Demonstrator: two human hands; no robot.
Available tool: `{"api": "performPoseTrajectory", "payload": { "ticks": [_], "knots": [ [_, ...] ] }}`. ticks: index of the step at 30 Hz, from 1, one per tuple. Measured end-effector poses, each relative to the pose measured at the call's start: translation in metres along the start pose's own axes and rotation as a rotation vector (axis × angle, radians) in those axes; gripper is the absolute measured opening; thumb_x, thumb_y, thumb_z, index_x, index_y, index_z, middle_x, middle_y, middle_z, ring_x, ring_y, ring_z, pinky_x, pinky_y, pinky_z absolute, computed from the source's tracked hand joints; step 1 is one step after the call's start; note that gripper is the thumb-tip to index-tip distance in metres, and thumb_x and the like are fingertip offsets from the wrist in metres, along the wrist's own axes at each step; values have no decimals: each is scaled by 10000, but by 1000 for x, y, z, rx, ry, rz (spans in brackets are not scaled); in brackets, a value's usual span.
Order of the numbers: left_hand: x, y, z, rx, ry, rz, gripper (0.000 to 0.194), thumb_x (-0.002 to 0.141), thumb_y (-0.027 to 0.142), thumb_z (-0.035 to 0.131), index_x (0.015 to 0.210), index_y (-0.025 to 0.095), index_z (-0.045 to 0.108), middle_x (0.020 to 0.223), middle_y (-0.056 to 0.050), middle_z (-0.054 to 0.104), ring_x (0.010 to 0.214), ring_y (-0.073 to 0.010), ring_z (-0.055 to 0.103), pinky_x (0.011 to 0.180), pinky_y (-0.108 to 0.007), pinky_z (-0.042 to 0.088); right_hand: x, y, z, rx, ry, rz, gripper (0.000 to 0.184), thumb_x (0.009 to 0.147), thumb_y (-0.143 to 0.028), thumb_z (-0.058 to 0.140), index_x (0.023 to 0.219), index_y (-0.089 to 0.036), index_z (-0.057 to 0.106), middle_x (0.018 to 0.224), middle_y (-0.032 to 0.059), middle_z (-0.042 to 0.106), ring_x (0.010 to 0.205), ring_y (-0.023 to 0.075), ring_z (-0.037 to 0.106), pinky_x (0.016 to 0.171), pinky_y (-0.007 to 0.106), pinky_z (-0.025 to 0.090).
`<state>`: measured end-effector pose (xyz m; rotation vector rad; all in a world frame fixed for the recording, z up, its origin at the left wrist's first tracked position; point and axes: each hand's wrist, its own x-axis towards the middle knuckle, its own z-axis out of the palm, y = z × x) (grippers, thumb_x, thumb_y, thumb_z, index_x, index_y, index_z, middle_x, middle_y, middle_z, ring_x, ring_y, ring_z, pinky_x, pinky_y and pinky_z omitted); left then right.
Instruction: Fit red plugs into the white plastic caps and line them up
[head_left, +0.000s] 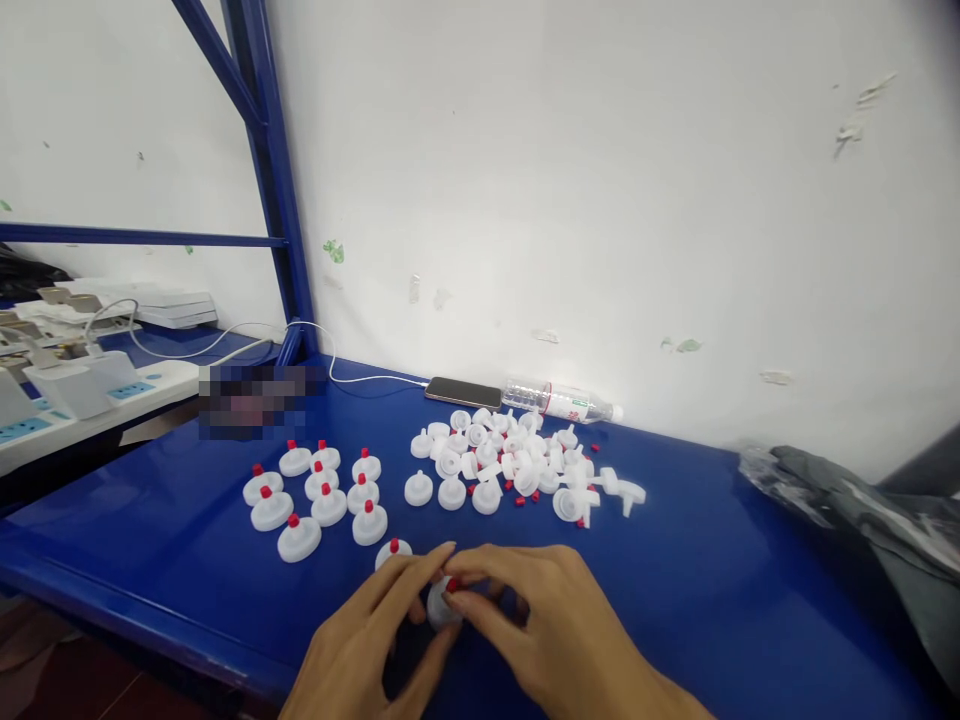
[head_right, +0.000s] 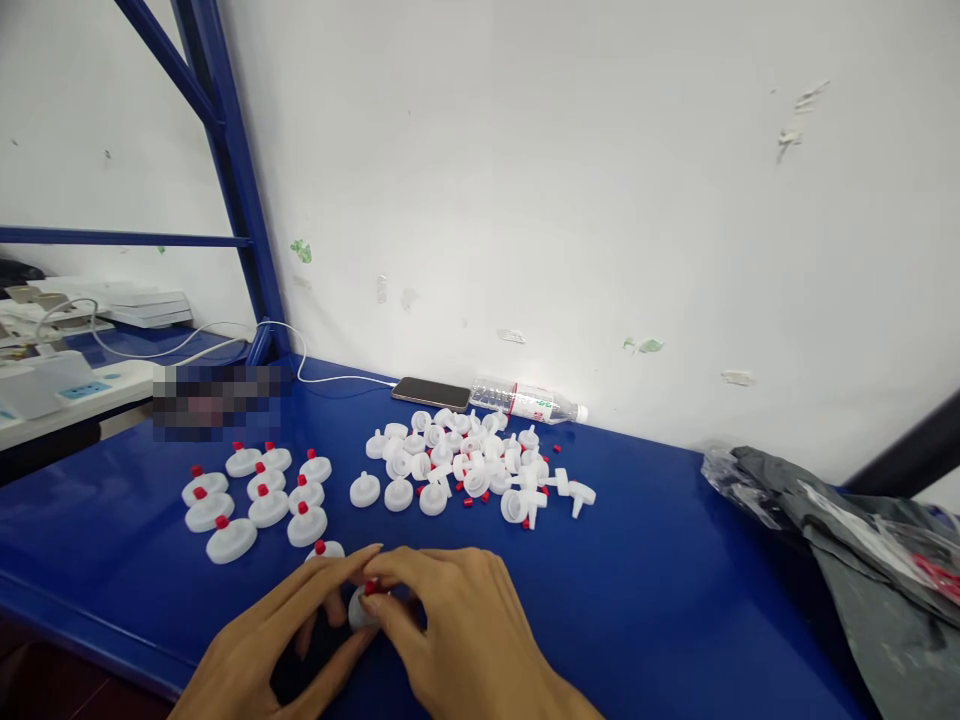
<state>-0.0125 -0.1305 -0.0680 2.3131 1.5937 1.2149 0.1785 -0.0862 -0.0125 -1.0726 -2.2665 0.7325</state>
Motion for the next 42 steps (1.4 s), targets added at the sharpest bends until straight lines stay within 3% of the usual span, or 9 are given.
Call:
{"api": "performPoseTrajectory", "payload": {
  "ticks": [3,5,11,16,21,27,36,39,42],
  "knots": [
    [1,-3,0,-12,-7,-53,471,958,280,605,1416,340,515,911,70,732,647,-87,692,648,-135,573,9,-2,-12,-22,21,45,179,957,-333,649,1109,-342,744,927,-82,802,716,140,731,635,229,481],
    [3,-6,-2,-1,-19,-96,465,953,290,599,1410,339,528,807,86,700,548,-81,632,587,-141,553,19,1,-20,-133,93,33,178,987,-336,604,1093,-315,747,928,-58,801,725,153,727,670,257,481],
    [8,-18,-4,48,0,-218,424,934,365,588,1356,320,590,614,109,616,443,-89,589,480,-158,506,61,16,-20,-449,110,-21,249,989,-329,607,1207,-256,705,1017,19,781,926,241,727,742,324,480],
    [8,-21,-5,110,24,-215,414,943,348,559,1354,319,604,675,88,645,422,-86,574,487,-178,512,75,20,-9,-532,54,-43,180,1004,-289,576,1037,-247,748,1003,24,778,931,250,725,702,311,453],
    [8,-24,-5,147,25,-192,418,943,348,590,1361,352,595,861,56,732,487,-89,636,511,-177,546,58,10,-16,-437,71,-32,146,990,-295,605,952,-260,742,942,-12,770,812,186,713,671,286,422],
    [16,-30,-9,279,135,-101,387,947,345,544,1320,305,639,1005,-11,780,792,-201,757,709,-296,626,20,8,-25,-402,94,-55,138,991,-276,592,958,-290,725,909,-40,748,722,156,691,649,283,427],
    [25,-42,-22,366,189,-120,382,925,313,537,1277,244,667,801,0,741,638,-179,718,576,-254,590,-22,32,-28,-361,51,-67,240,1018,-233,510,1073,-331,722,971,-28,738,800,173,730,692,275,498],
    [20,-28,-21,334,251,-71,408,966,360,536,1360,271,597,1029,-31,717,733,-167,711,659,-261,597,-23,33,-26,-323,38,-75,263,1005,-203,527,1085,-337,739,941,-33,748,790,171,733,695,266,506],
    [13,-6,-17,193,188,16,461,957,389,596,1408,314,541,1254,-51,621,845,-147,710,780,-244,597,-18,23,-20,-200,89,-109,224,985,-209,578,1064,-318,758,931,-34,766,801,154,734,692,235,506]
  ]
}}
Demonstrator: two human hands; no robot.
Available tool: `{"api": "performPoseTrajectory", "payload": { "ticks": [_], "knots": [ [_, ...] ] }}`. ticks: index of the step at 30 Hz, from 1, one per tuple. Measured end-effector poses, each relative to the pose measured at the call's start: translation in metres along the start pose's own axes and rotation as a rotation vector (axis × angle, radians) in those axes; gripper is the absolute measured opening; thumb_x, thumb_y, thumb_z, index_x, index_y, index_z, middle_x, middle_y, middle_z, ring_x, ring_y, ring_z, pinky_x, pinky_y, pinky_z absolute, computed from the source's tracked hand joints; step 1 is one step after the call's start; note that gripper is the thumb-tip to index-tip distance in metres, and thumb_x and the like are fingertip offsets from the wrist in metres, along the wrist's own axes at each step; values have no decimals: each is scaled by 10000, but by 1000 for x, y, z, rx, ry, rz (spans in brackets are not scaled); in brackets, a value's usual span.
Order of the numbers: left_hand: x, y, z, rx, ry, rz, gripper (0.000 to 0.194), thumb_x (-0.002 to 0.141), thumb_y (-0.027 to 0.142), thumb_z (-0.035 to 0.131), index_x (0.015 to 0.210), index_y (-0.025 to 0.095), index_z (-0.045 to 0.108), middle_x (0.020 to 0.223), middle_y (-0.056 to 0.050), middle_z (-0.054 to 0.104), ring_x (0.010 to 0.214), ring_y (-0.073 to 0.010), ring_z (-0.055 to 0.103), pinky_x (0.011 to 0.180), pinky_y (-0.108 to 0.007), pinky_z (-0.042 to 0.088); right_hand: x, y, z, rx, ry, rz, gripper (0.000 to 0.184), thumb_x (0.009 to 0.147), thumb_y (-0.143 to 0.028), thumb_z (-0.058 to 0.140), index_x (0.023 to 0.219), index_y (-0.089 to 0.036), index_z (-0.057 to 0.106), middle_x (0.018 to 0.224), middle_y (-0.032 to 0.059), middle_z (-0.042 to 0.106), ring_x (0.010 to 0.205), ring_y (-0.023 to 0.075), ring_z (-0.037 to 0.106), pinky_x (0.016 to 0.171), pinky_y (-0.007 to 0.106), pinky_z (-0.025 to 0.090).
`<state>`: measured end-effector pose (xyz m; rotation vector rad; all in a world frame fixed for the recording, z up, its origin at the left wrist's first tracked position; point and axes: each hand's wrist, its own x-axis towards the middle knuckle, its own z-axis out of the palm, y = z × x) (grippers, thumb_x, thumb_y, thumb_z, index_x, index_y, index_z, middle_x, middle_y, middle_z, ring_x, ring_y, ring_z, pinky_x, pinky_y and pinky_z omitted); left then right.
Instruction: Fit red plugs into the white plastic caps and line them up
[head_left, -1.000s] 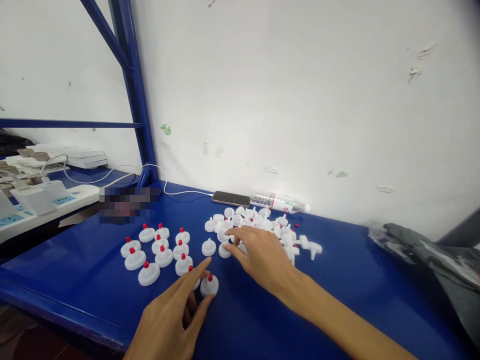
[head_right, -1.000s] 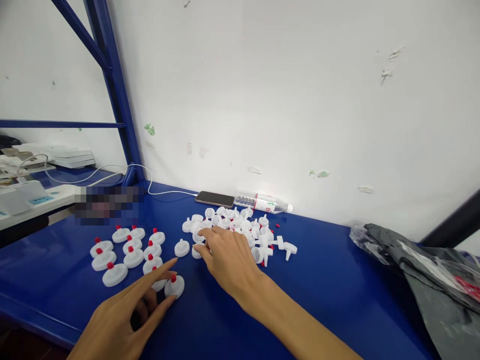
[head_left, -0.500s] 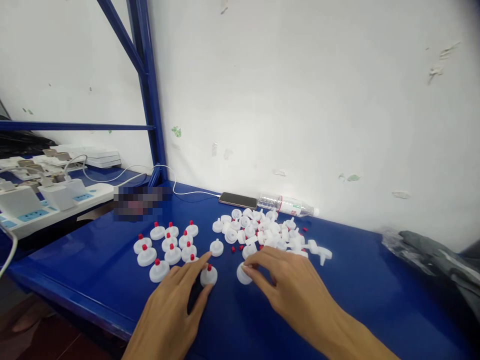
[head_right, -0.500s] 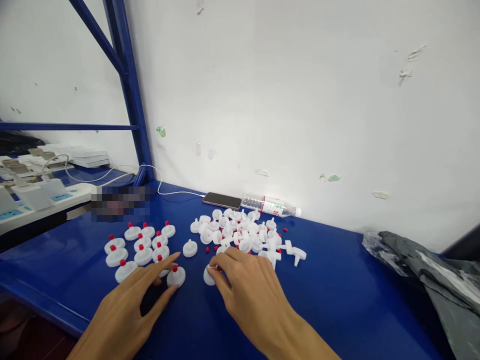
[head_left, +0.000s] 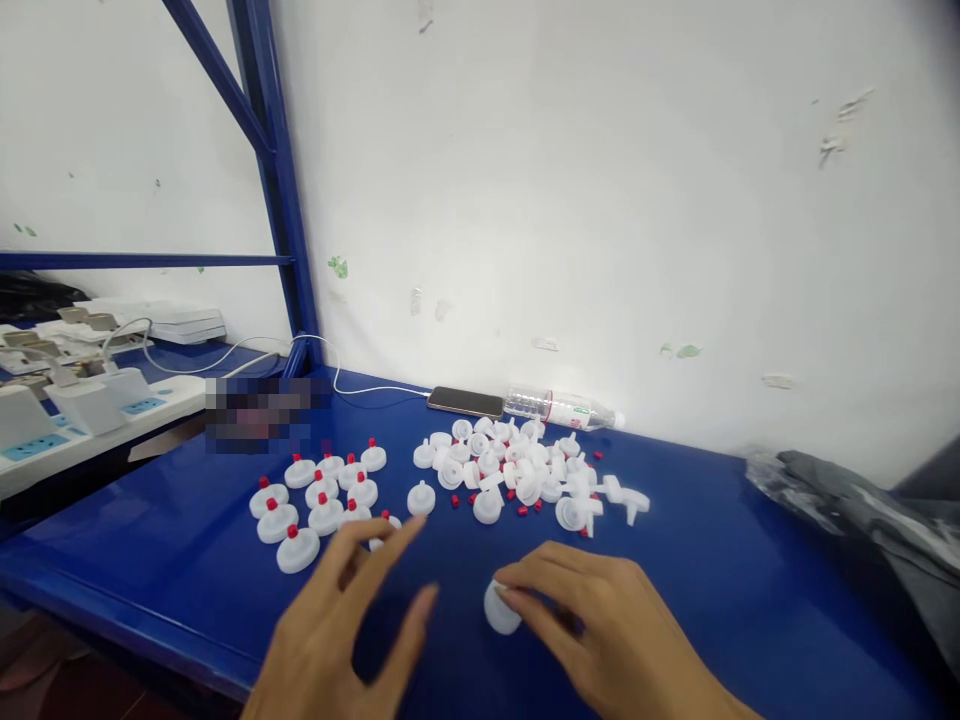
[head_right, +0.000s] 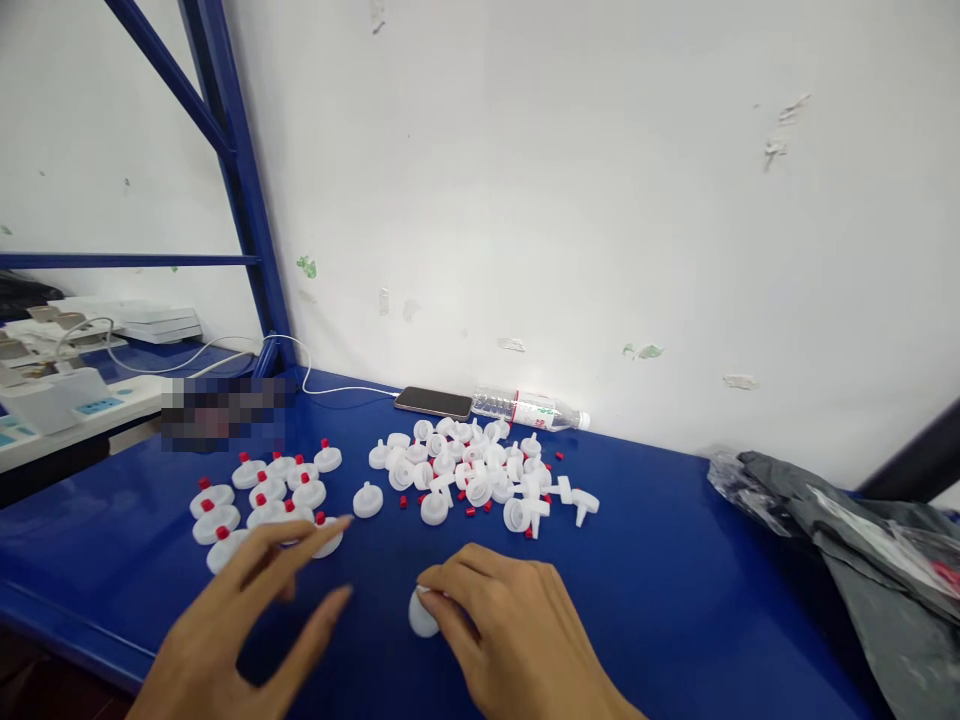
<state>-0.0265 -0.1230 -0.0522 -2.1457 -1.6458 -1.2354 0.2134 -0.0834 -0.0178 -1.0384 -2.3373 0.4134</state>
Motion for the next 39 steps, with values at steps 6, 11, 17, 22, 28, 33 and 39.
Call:
{"api": "performPoseTrajectory", "payload": {
  "ticks": [6,11,17,22,28,33,39],
  "knots": [
    [-2,21,11,-309,-238,64,383,930,293,678,1303,338,601,1146,25,719,1015,-122,718,888,-160,569,15,-18,-1,172,87,-96,147,973,-295,637,1051,-288,762,950,-27,789,798,133,739,722,205,518],
    [-3,11,16,-276,-208,-32,431,891,326,736,1303,378,621,1138,63,750,994,-126,729,906,-186,579,31,10,-18,-400,12,67,174,1002,-243,578,1080,-263,733,966,22,773,787,212,744,619,280,457],
    [-5,9,17,-311,-241,-59,391,908,323,716,1292,355,649,1005,50,776,868,-136,735,809,-196,612,41,33,-12,-683,-160,124,207,1016,-172,519,949,-222,709,904,28,728,663,181,698,503,275,286],
    [-4,9,18,-270,-233,-66,350,899,328,717,1242,380,668,1177,34,737,1036,-169,720,914,-247,597,38,38,-6,-657,-118,104,191,1009,-133,503,985,-206,678,982,41,720,665,181,697,518,278,319],
    [-8,10,18,-270,-286,-126,333,920,342,681,1249,388,673,1217,15,713,1094,-199,701,922,-299,602,34,18,-17,20,-13,230,151,1005,-249,569,1034,-253,717,776,-36,709,594,124,638,650,264,466],
    [-12,10,23,-303,-226,-159,429,905,350,703,1325,389,629,1127,16,756,975,-204,722,887,-335,615,31,-9,-18,485,3,313,148,933,-329,665,990,-279,792,866,-24,724,578,90,606,570,217,469],
    [-9,9,19,-331,-288,-151,428,926,308,672,1348,361,626,974,7,738,867,-172,705,790,-268,611,26,-16,6,519,46,294,89,827,-212,773,850,-288,814,745,-46,751,647,121,653,604,207,469]
  ]
}}
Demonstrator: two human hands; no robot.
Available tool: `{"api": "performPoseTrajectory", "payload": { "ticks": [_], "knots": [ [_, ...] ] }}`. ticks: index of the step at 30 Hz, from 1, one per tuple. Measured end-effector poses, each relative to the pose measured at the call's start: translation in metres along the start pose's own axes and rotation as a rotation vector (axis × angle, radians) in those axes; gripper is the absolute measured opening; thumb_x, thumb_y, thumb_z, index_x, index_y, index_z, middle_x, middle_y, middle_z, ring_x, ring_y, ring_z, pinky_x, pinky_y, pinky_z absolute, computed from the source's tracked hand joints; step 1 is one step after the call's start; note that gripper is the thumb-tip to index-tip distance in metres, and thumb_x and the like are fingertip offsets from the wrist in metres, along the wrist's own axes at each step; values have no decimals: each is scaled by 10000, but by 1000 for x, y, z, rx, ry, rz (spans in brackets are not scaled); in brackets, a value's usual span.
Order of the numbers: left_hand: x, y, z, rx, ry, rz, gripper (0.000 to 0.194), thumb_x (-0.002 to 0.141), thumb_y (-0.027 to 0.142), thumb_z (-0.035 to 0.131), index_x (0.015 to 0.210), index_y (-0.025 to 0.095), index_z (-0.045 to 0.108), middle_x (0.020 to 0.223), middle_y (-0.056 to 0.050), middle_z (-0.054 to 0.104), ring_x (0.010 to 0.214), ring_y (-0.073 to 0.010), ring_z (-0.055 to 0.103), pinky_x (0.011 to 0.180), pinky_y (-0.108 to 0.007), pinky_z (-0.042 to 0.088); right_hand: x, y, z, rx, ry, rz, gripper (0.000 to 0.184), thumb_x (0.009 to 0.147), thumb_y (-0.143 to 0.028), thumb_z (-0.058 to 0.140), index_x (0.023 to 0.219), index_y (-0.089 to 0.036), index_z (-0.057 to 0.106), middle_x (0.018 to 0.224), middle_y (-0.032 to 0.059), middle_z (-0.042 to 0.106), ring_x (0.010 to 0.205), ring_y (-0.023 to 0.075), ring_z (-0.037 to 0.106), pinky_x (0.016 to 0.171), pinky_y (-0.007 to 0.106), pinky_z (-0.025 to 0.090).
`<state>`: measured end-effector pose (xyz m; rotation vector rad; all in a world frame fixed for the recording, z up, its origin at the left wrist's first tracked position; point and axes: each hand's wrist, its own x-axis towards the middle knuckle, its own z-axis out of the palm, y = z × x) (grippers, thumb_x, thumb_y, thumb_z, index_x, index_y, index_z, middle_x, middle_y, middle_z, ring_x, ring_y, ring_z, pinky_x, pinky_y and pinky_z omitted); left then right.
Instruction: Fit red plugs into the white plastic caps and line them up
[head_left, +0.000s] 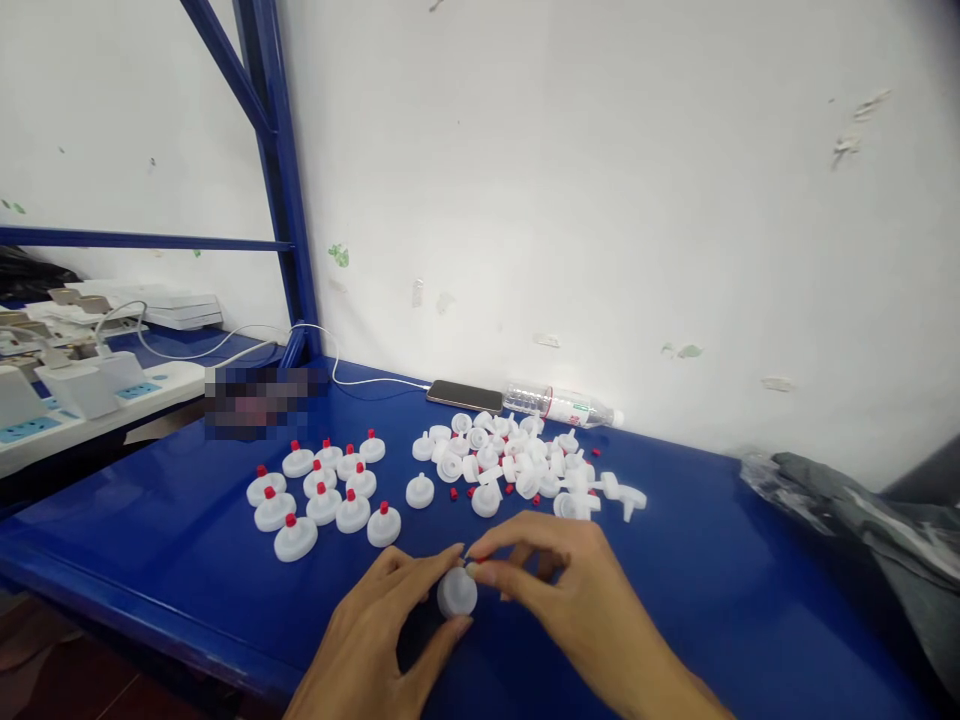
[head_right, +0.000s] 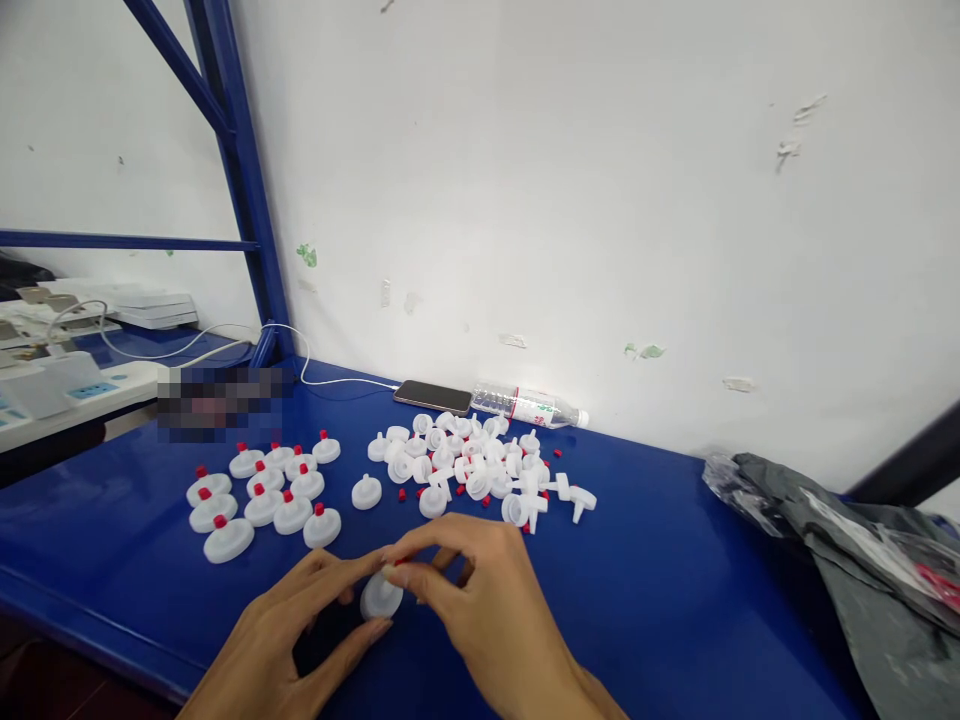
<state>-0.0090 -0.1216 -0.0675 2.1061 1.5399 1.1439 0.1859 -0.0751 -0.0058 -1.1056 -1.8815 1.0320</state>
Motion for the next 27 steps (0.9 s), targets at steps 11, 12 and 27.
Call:
{"api": "performPoseTrajectory", "payload": {
  "ticks": [11,12,27],
  "knots": [
    [0,-7,-3,224,42,101,424,961,339,621,1381,309,578,1155,-13,758,1024,-193,728,908,-309,608,-1,0,11,-135,-110,-60,232,844,-220,761,1038,-346,777,937,-92,782,680,101,653,616,199,447],
    [1,-10,-6,260,67,94,411,958,351,619,1365,296,594,1127,-14,767,1010,-199,733,883,-312,617,1,-4,9,-127,-102,-49,230,850,-255,759,1064,-339,768,966,-82,779,681,102,652,599,201,445],
    [9,-31,-30,425,323,60,405,966,420,559,1337,266,615,1203,-48,725,962,-227,735,800,-333,623,86,-6,28,-700,-81,-276,139,965,-296,639,972,-235,764,964,18,776,932,193,704,763,283,444]
  ]
}}
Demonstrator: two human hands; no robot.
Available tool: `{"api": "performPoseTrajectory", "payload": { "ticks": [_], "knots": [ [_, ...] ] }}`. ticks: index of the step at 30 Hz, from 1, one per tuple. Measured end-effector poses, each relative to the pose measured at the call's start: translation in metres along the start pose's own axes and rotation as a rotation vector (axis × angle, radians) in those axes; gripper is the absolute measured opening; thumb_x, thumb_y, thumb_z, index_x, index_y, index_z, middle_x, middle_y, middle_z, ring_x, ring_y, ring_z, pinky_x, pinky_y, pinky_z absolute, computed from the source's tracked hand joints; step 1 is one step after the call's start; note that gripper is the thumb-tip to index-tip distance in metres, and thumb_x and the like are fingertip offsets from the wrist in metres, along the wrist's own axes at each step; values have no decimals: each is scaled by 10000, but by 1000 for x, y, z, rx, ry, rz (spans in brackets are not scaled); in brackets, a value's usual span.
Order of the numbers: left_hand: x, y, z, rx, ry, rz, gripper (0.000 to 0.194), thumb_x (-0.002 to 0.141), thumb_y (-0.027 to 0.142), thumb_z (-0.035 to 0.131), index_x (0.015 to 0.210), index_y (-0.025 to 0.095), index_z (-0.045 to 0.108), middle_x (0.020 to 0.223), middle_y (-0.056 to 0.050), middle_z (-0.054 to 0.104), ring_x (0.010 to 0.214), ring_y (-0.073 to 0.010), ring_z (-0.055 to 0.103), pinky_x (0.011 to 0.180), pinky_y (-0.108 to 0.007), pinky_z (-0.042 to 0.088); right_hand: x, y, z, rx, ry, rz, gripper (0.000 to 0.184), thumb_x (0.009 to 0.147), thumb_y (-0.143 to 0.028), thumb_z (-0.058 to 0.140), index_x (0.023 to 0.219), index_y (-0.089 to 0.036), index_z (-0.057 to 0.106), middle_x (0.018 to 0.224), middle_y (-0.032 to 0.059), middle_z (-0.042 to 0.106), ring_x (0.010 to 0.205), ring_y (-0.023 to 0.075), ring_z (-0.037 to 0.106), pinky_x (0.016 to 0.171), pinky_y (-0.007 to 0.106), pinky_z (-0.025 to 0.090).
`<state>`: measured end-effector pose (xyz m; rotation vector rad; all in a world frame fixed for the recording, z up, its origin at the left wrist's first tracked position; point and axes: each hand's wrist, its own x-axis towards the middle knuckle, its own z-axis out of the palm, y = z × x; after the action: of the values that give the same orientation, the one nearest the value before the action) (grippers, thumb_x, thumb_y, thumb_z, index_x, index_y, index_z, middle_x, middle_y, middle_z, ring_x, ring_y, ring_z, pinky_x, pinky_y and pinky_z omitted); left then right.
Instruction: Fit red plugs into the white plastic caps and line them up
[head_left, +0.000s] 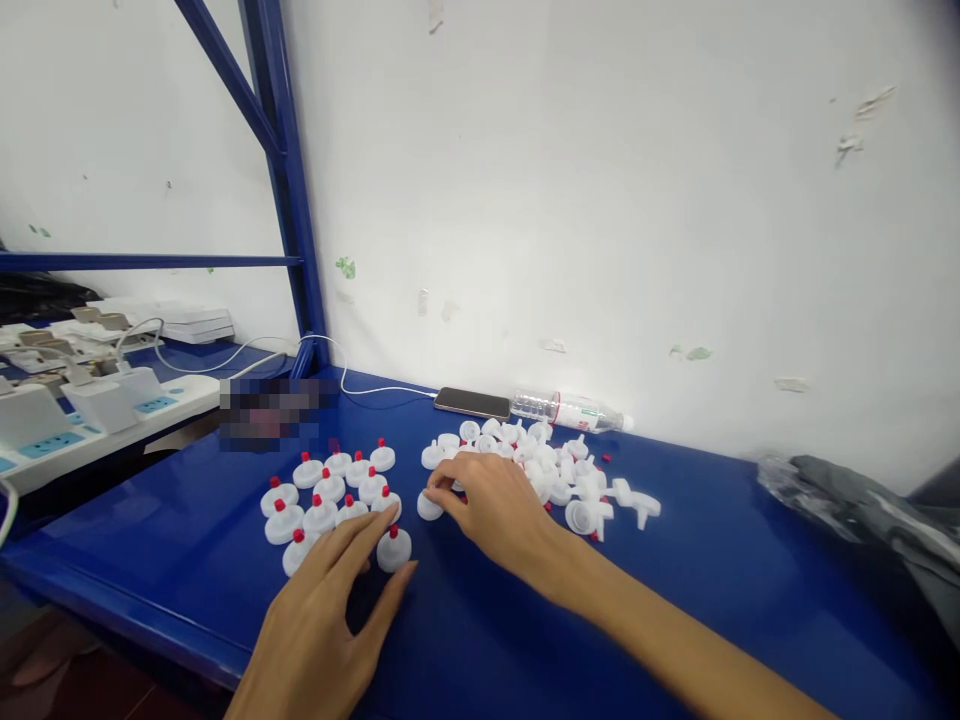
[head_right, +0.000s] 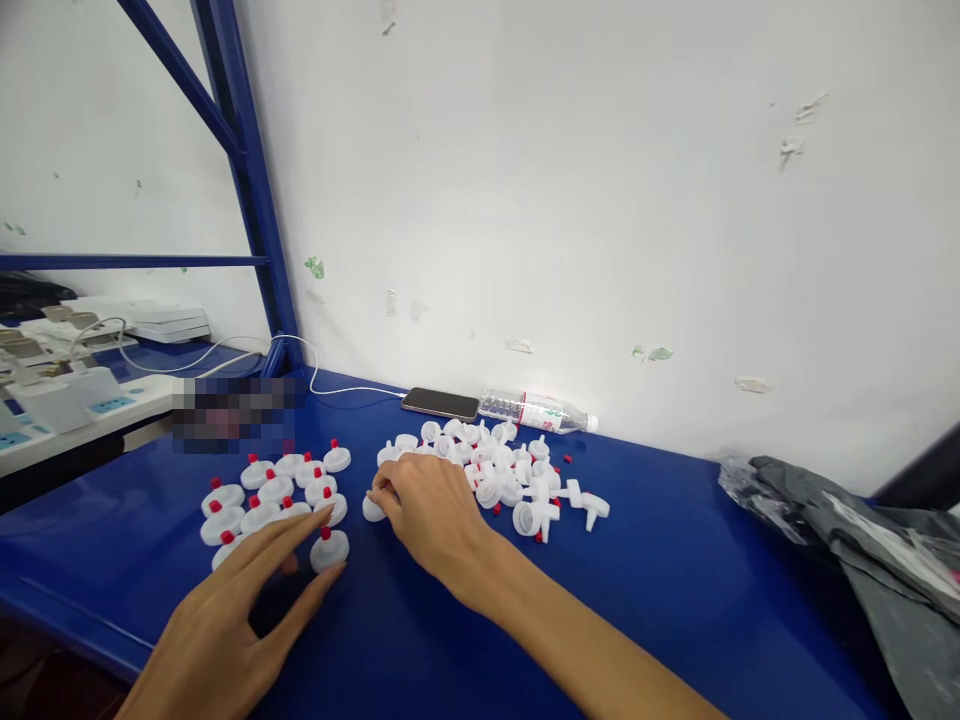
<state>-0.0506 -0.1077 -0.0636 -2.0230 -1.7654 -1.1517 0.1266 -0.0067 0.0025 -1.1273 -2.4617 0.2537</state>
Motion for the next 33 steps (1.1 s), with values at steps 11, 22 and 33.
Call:
{"api": "performPoseTrajectory", "payload": {
  "ticks": [11,22,33],
  "knots": [
    [-13,29,-5,-248,-80,136,282,954,375,658,1226,304,666,1101,2,768,975,-186,734,1029,-341,553,-52,-25,-45,276,-71,-7,269,999,-428,573,929,-286,791,813,-30,775,665,134,663,640,256,440],
    [-14,30,3,-200,-305,116,360,898,276,714,1240,381,674,1145,25,722,989,-177,729,857,-265,625,-17,7,5,-526,-74,-64,160,1000,-215,563,981,-163,713,933,93,730,868,247,723,593,287,468],
    [-18,25,7,-141,-292,151,334,939,362,667,1273,360,640,1173,48,749,1085,-187,727,984,-348,593,-29,9,6,-575,-83,-136,92,964,-138,612,1040,-158,660,1001,97,695,912,240,688,556,273,469]
  ]
}}
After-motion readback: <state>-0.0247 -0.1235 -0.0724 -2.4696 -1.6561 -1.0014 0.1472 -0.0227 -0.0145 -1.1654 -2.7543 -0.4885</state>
